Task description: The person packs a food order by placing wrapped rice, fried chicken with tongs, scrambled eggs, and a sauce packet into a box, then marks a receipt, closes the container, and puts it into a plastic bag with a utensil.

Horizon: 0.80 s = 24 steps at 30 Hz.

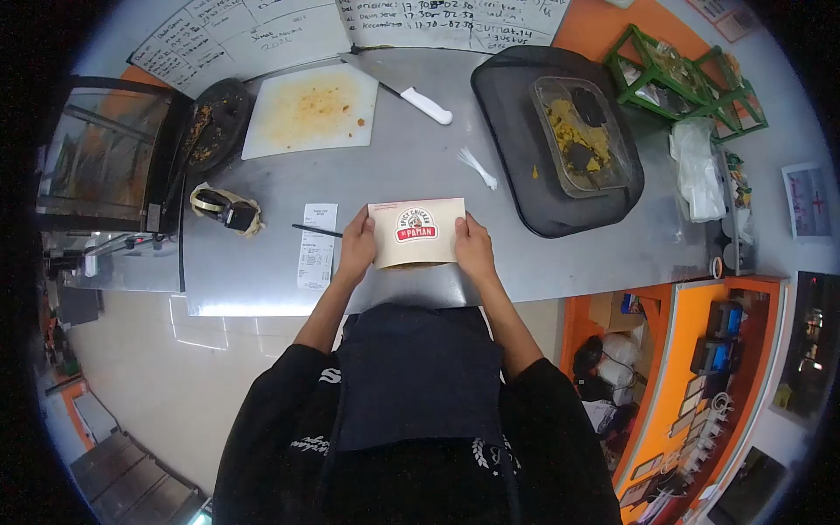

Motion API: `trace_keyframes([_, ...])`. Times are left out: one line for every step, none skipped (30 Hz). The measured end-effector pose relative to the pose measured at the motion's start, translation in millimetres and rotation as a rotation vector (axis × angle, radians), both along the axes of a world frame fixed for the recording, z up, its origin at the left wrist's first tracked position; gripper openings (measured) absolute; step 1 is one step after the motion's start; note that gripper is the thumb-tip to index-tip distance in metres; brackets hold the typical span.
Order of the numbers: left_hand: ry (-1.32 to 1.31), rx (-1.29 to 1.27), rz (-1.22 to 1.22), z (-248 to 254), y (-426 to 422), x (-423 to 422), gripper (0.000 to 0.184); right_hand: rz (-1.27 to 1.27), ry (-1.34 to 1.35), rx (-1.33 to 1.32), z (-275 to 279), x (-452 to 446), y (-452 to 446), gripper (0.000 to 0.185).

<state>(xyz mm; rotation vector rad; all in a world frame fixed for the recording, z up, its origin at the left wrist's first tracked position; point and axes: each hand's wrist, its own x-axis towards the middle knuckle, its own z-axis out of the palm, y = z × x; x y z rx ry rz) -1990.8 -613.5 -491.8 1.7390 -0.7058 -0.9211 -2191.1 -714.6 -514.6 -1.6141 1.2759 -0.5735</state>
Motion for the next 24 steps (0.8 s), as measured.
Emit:
trace_keyframes([-0.005,-0.012,0.041,-6,-2,0,0.040,-0.001,-0.006,0.039,3,-1,-2,0.038])
trace_keyframes([-0.009,-0.021,0.083,-16,-3,0,0.040,-0.001,-0.012,0.079,6,-2,-4,0.038])
trace_keyframes([-0.013,-0.028,0.127,-23,-2,1,0.041,0.002,-0.017,0.123,9,-3,-5,0.038])
trace_keyframes([0.036,-0.004,0.144,-16,-1,1,0.040,0.008,0.012,0.140,17,-3,-6,0.037])
trace_keyframes([0.085,0.019,0.157,-8,-1,3,0.039,0.011,0.040,0.155,26,-3,-7,0.036])
trace_keyframes([0.134,0.042,0.170,0,-1,5,0.039,0.014,0.069,0.171,33,-3,-8,0.035])
trace_keyframes([0.166,0.096,0.104,2,-2,6,0.038,0.018,0.113,0.165,35,-2,-10,0.035])
trace_keyframes([0.198,0.152,0.037,3,-3,7,0.038,0.023,0.157,0.161,37,-1,-12,0.035])
trace_keyframes([0.230,0.209,-0.029,3,-3,7,0.038,0.028,0.202,0.159,37,0,-11,0.035])
trace_keyframes([0.203,0.186,-0.022,0,-2,6,0.038,0.017,0.186,0.120,36,0,-10,0.035])
trace_keyframes([0.176,0.159,-0.015,-6,-4,6,0.038,0.006,0.169,0.078,33,2,-11,0.035])
trace_keyframes([0.149,0.136,-0.008,-11,-4,5,0.039,-0.006,0.153,0.039,31,1,-10,0.035])
trace_keyframes([0.077,0.144,-0.049,-16,-3,7,0.038,-0.010,0.141,0.049,28,1,-11,0.036])
trace_keyframes([0.003,0.150,-0.088,-21,-4,14,0.037,-0.014,0.128,0.056,26,1,-15,0.037])
trace_keyframes([-0.070,0.158,-0.126,-25,-4,18,0.037,-0.016,0.116,0.066,24,-1,-16,0.038])
trace_keyframes([-0.058,0.161,-0.136,-19,-5,19,0.036,-0.035,0.021,0.173,30,-3,-14,0.039])
trace_keyframes([-0.047,0.161,-0.146,-12,-6,22,0.036,-0.052,-0.075,0.278,39,-4,-15,0.040])
trace_keyframes([-0.038,0.161,-0.154,-5,-8,25,0.035,-0.069,-0.172,0.381,45,-5,-17,0.041])
trace_keyframes([0.086,0.165,-0.104,5,-6,28,0.038,-0.122,-0.248,0.385,46,-10,-16,0.044])
trace_keyframes([0.210,0.169,-0.054,14,-2,31,0.042,-0.175,-0.323,0.388,45,-18,-13,0.048])
trace_keyframes([0.335,0.171,-0.003,19,3,34,0.046,-0.228,-0.399,0.391,44,-26,-8,0.051])
trace_keyframes([0.305,0.095,-0.060,15,12,39,0.049,-0.244,-0.424,0.357,38,-37,-4,0.053])
trace_keyframes([0.275,0.019,-0.116,11,25,46,0.053,-0.260,-0.450,0.324,28,-48,3,0.055])
trace_keyframes([0.245,-0.054,-0.173,5,38,46,0.059,-0.277,-0.474,0.293,16,-57,12,0.058])
